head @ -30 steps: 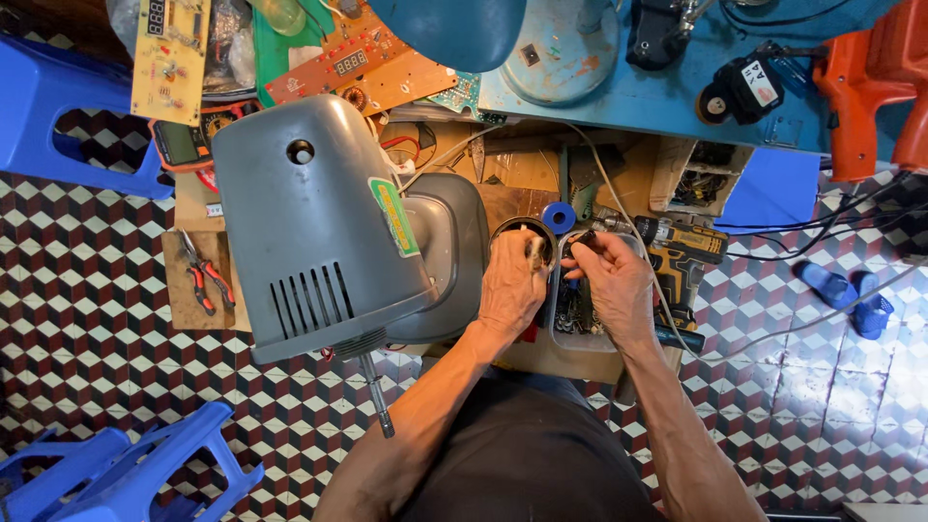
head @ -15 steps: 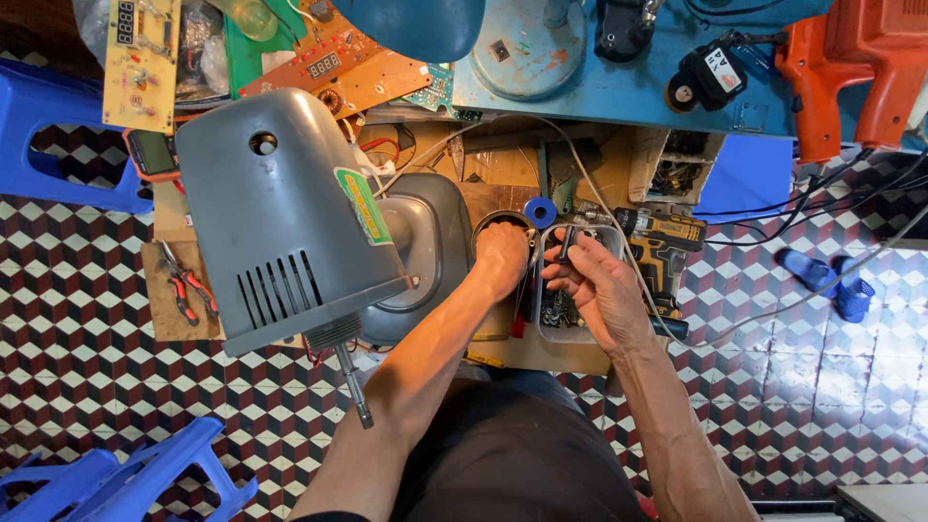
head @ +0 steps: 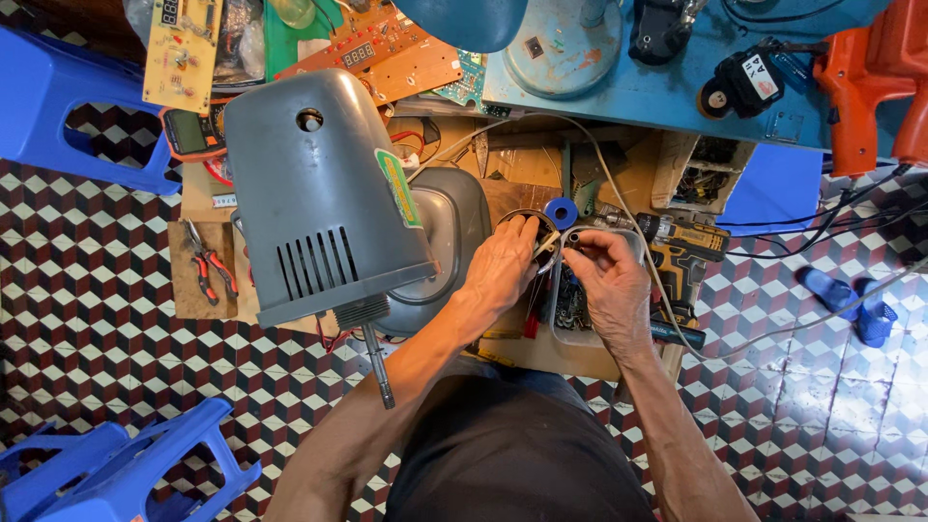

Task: The person assembles a pedestal fan by attaching the motor housing to the base, inserting a rubber band into the motor shaft, and securing the fan cage. The person uses a screwdriver to tighten components and positions the fan upright.

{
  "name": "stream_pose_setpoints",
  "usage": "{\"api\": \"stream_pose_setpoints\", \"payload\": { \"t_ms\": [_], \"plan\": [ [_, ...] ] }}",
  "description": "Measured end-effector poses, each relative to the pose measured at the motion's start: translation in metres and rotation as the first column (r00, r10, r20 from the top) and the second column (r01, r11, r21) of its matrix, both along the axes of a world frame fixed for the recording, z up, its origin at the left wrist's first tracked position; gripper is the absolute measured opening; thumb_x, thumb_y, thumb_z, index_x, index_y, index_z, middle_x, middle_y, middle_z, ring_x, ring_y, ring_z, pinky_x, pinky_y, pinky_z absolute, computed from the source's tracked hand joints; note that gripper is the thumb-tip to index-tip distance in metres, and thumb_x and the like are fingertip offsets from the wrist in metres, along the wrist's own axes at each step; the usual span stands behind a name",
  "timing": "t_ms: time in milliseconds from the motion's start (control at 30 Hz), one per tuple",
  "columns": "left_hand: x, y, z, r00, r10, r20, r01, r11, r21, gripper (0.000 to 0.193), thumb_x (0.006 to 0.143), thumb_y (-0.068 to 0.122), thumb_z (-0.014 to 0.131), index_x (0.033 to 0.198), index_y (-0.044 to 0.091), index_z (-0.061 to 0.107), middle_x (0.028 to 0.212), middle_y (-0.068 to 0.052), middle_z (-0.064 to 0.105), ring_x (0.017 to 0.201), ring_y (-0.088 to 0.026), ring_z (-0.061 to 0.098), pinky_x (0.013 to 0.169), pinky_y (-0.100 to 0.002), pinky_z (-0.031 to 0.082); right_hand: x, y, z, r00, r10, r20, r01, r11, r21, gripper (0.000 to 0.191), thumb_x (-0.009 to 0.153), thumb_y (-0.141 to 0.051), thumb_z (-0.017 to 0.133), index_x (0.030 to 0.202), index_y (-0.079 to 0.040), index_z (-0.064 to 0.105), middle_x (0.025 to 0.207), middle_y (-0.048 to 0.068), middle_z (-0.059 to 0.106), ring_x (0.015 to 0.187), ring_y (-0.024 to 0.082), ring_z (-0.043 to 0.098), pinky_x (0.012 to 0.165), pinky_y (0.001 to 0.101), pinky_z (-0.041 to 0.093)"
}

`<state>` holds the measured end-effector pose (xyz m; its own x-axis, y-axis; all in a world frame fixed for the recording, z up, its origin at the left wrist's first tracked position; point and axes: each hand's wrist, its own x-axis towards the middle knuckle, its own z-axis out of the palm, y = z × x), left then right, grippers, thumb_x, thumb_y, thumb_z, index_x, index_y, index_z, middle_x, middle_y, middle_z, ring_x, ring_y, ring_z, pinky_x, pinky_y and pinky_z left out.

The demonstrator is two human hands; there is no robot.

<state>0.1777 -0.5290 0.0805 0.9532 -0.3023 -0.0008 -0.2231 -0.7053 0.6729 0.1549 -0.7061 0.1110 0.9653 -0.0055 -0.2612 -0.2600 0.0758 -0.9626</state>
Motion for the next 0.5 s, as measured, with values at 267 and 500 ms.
{"api": "stream_pose_setpoints", "payload": {
  "t_ms": [267,500],
  "plan": [
    [-0.027,0.002,-0.013,0.995,-0.024,0.096,0.029,0.998,-0.048,0.024,0.085,0.000,0.066,0.108,0.003,0.069,0.097,-0.012,0.065,0.097,-0.031,0.067,0.081,-0.041,0.056,0.000,0.005,0.025,0.987,0.069,0.145,-0.016,0.942,-0.336,0.023,0.097,-0.005,0.071,0.118,-0.004,0.062,0.122,0.007,0.068,0.108,0.014,0.065,0.097,0.0278,0.056],
    [-0.001,-0.022,-0.081,0.996,-0.041,0.081,0.025,0.982,0.190,0.006,0.076,0.003,0.066,0.078,0.003,0.071,0.090,-0.017,0.066,0.090,-0.035,0.067,0.078,-0.045,0.057,-0.005,0.011,0.054,0.979,0.101,0.179,0.028,0.796,-0.604,0.022,0.095,-0.007,0.075,0.114,-0.004,0.065,0.109,0.007,0.070,0.098,0.015,0.068,0.088,0.0290,0.057]
  ]
}}
